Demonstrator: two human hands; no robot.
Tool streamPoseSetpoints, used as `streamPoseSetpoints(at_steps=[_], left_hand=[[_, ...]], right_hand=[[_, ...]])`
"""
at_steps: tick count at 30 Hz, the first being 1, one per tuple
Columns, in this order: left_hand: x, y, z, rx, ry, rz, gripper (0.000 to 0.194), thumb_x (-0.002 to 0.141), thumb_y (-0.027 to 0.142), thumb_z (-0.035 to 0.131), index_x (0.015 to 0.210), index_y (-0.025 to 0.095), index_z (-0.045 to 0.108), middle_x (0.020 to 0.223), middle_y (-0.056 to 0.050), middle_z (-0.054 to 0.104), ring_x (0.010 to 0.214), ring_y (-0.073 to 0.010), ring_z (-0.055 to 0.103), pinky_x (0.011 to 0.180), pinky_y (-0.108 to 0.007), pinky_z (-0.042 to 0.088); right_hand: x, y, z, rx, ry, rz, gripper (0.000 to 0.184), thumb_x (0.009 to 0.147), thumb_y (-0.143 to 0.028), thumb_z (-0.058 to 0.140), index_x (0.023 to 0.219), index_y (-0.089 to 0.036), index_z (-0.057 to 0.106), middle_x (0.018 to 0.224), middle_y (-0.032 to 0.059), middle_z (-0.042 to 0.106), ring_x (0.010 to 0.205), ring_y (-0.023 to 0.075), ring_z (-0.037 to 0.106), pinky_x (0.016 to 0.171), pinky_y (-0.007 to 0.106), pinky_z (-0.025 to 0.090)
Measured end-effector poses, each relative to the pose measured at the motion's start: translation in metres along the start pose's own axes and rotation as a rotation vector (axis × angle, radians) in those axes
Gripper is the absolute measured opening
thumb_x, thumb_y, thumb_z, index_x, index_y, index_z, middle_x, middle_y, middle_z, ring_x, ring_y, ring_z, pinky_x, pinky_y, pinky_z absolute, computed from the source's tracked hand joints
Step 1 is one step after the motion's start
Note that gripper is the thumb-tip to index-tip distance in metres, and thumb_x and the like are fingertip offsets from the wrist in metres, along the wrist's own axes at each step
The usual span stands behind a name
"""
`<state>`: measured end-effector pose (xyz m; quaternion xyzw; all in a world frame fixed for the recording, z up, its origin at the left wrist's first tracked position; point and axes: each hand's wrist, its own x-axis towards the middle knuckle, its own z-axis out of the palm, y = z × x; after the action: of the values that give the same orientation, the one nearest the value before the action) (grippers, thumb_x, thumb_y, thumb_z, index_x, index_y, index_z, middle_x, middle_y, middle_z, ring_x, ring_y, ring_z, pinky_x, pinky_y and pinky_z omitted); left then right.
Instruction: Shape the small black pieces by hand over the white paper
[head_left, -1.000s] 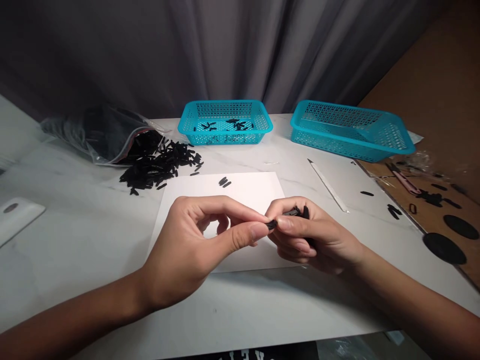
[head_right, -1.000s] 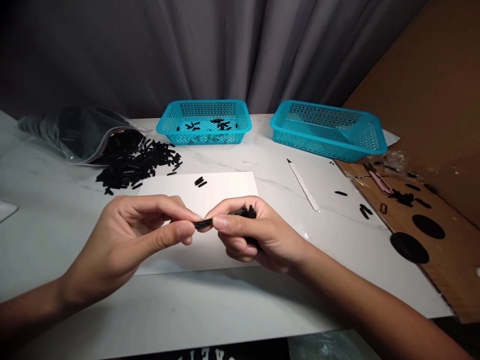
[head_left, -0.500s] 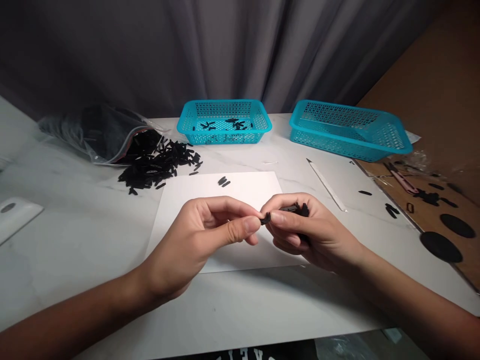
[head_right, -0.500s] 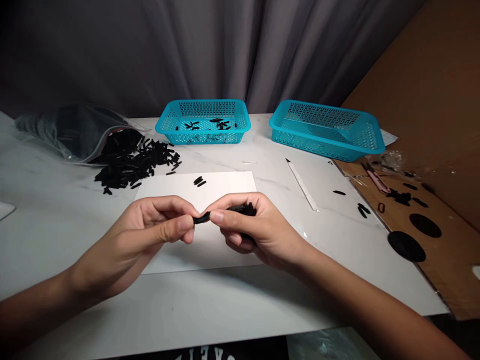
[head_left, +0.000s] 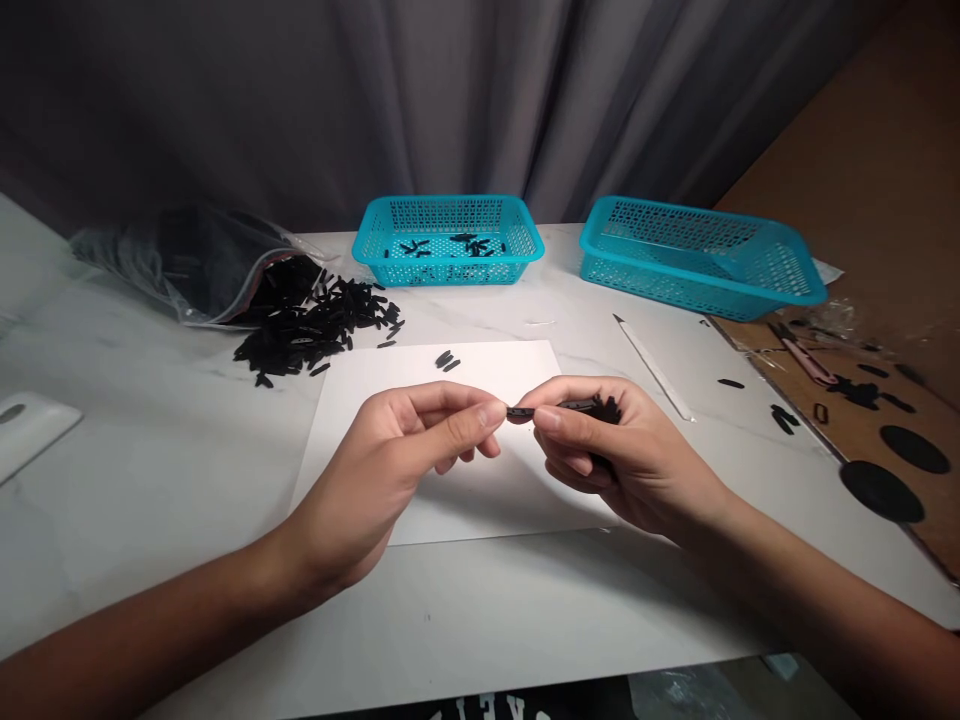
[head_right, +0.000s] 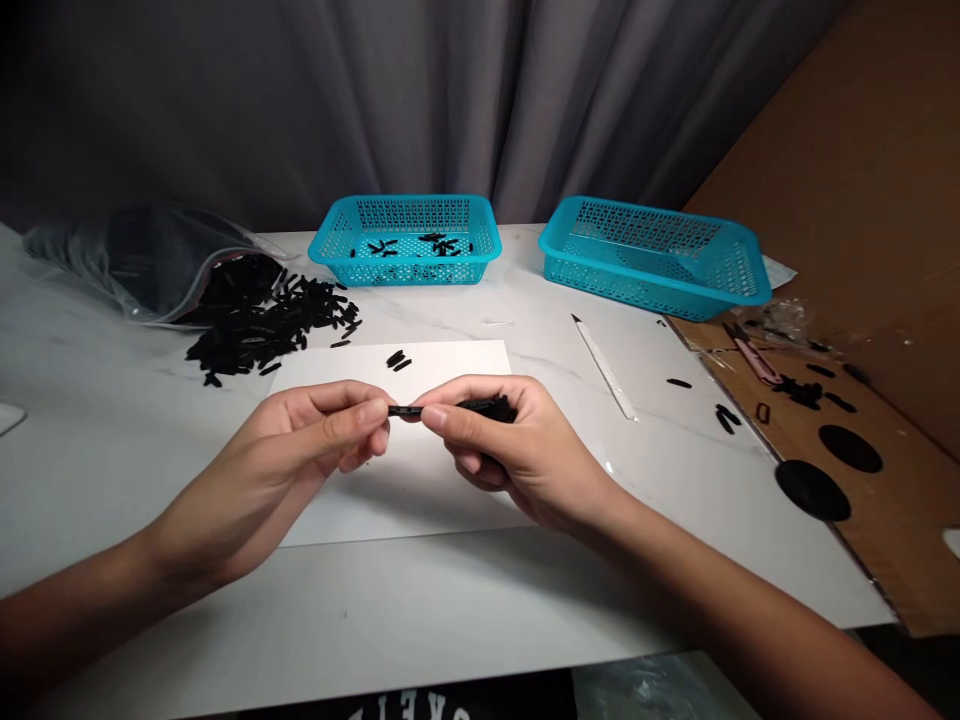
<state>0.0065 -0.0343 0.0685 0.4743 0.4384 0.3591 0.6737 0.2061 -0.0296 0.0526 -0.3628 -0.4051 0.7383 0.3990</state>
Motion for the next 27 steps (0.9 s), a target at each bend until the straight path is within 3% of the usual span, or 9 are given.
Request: streamPoseSetpoints(at_steps=[27], left_hand=[[-0.0009, 0.0011, -0.0002, 0.013, -0.02, 0.063, 0.015, 0.089, 0.031, 0.069, 0.077, 0.023, 0.074, 0.071, 0.002, 0.064, 0.069, -0.0097, 0.048, 0.066, -0.024, 0.036]], right_hand=[[-0.0009, 0.0009, -0.0026, -0.022, -0.005, -0.047, 0.012, 0.079, -0.027, 0.08, 0.084, -0.016, 0.077, 0.051, -0.006, 0.043, 0.044, 0.0046, 0.035, 0.04, 0.02, 0.016]])
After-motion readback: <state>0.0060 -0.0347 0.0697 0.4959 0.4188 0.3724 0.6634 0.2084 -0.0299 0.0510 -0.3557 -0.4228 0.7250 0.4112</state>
